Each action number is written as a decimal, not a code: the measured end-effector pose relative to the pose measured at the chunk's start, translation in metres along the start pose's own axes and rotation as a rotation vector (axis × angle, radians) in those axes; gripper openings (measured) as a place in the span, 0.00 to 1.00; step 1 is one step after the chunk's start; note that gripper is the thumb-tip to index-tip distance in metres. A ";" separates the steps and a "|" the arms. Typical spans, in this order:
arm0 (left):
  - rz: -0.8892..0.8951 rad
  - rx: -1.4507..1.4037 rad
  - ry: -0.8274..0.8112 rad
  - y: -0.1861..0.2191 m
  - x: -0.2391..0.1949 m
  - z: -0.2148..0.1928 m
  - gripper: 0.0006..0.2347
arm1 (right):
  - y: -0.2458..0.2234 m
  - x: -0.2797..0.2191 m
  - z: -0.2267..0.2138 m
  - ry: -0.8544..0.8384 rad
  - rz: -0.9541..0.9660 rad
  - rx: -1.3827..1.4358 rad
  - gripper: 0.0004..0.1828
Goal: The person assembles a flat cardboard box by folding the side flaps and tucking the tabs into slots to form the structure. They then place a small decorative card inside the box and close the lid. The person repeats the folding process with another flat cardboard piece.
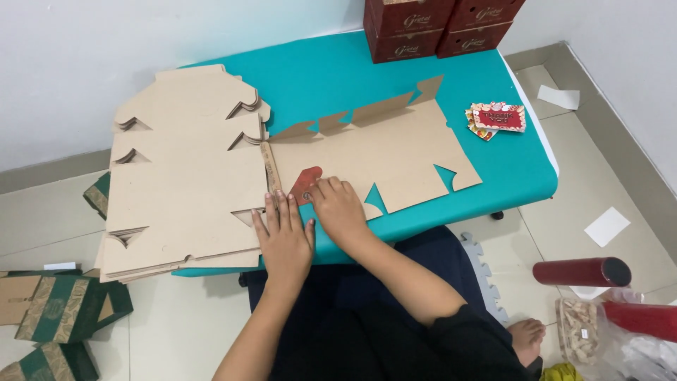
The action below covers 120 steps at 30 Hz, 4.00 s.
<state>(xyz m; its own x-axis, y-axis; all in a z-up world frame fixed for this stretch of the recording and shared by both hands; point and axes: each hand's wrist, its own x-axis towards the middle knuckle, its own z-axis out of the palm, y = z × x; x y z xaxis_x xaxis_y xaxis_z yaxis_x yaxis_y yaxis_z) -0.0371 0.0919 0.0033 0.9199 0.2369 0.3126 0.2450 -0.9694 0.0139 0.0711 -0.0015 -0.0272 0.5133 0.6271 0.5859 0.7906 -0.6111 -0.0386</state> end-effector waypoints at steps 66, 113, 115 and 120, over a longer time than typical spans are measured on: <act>0.215 -0.528 -0.134 0.044 0.031 -0.011 0.17 | 0.047 -0.042 -0.073 0.098 0.450 0.175 0.13; 0.261 -0.432 -0.200 0.045 0.032 -0.015 0.21 | 0.070 -0.067 -0.151 -0.356 0.433 0.061 0.15; 0.258 -0.433 -0.198 0.045 0.032 -0.015 0.21 | 0.071 -0.070 -0.157 -0.437 0.465 0.069 0.16; 0.248 -0.418 -0.188 0.046 0.031 -0.007 0.21 | 0.069 -0.068 -0.160 -0.472 0.422 0.079 0.16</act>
<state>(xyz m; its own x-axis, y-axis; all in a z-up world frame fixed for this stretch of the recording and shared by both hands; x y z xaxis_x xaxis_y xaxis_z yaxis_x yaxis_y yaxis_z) 0.0006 0.0545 0.0207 0.9833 -0.0328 0.1792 -0.0950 -0.9315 0.3511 0.0376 -0.1638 0.0598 0.8637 0.4963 0.0882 0.5010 -0.8259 -0.2587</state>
